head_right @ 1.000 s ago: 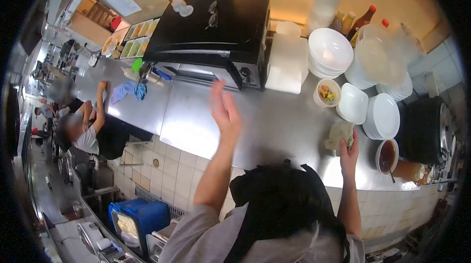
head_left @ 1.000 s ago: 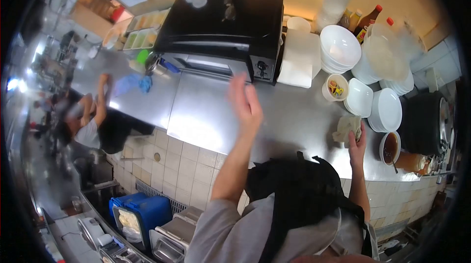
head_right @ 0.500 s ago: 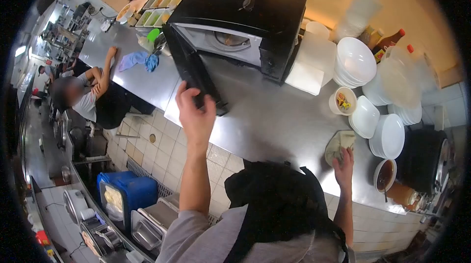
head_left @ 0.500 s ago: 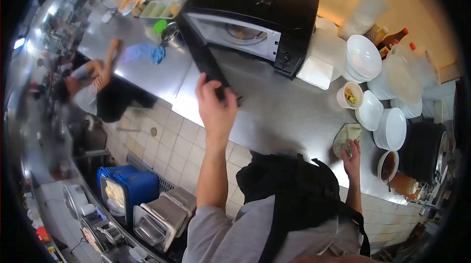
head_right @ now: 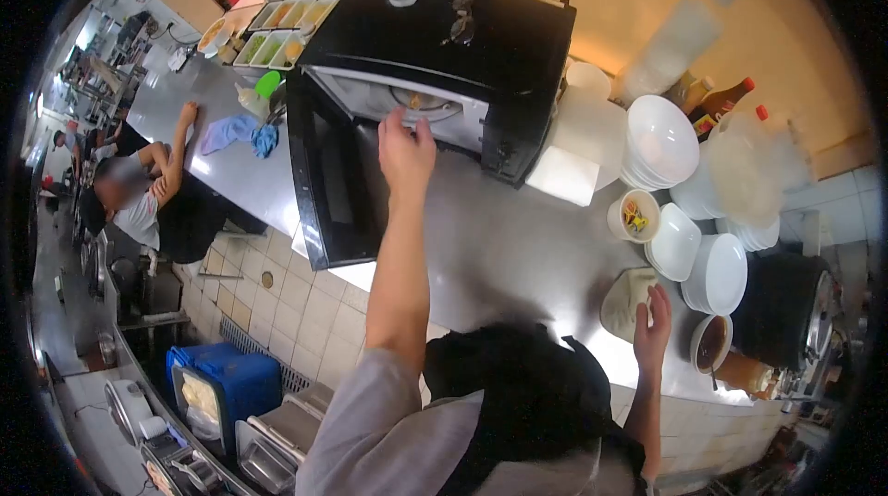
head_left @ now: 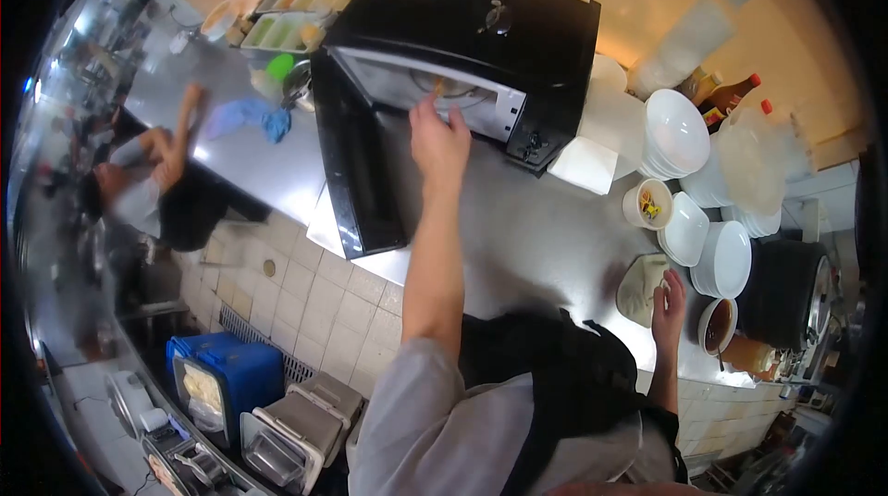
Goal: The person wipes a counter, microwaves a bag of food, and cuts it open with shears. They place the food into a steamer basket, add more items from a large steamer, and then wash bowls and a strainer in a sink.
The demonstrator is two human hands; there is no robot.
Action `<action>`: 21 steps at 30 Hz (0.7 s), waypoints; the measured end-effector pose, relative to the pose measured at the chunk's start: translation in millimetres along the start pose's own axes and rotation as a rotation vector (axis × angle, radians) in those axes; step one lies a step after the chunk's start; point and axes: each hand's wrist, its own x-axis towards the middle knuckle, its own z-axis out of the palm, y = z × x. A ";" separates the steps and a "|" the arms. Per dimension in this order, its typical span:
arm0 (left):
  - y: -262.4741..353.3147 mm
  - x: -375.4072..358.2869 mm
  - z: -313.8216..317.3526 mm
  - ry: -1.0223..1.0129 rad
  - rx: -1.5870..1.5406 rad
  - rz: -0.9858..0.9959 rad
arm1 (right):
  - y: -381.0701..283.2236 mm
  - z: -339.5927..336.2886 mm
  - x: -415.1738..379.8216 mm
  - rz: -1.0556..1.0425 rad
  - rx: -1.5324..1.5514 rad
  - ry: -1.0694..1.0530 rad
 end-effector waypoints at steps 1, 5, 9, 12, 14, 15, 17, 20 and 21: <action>-12.2 21.6 22.2 -0.039 0.065 -0.106 | -4.6 -1.2 -0.8 -0.004 0.002 0.010; -40.1 75.8 64.2 -0.184 0.277 -0.256 | -6.6 -6.0 -18.6 0.154 0.090 0.020; -30.7 94.8 60.8 -0.313 0.288 -0.244 | 16.5 -3.7 -38.8 0.214 0.168 0.068; -40.1 89.0 63.6 -0.213 -0.137 -0.353 | 19.5 2.1 -43.9 0.220 0.216 0.072; -42.5 81.6 58.3 -0.163 -0.520 -0.440 | 29.5 8.1 -41.3 0.163 0.210 0.061; -36.1 70.2 47.0 -0.143 -0.510 -0.410 | 32.8 9.1 -39.1 0.104 0.197 0.052; -9.9 36.6 15.3 -0.080 -0.479 -0.268 | 18.6 10.1 -32.6 0.132 0.231 0.041; 4.3 -11.0 -23.6 -0.114 -0.235 -0.054 | 5.7 9.1 -22.5 0.144 0.277 0.011; 7.7 -27.9 -35.4 -0.166 -0.258 -0.062 | 3.9 9.5 -20.5 0.134 0.286 -0.009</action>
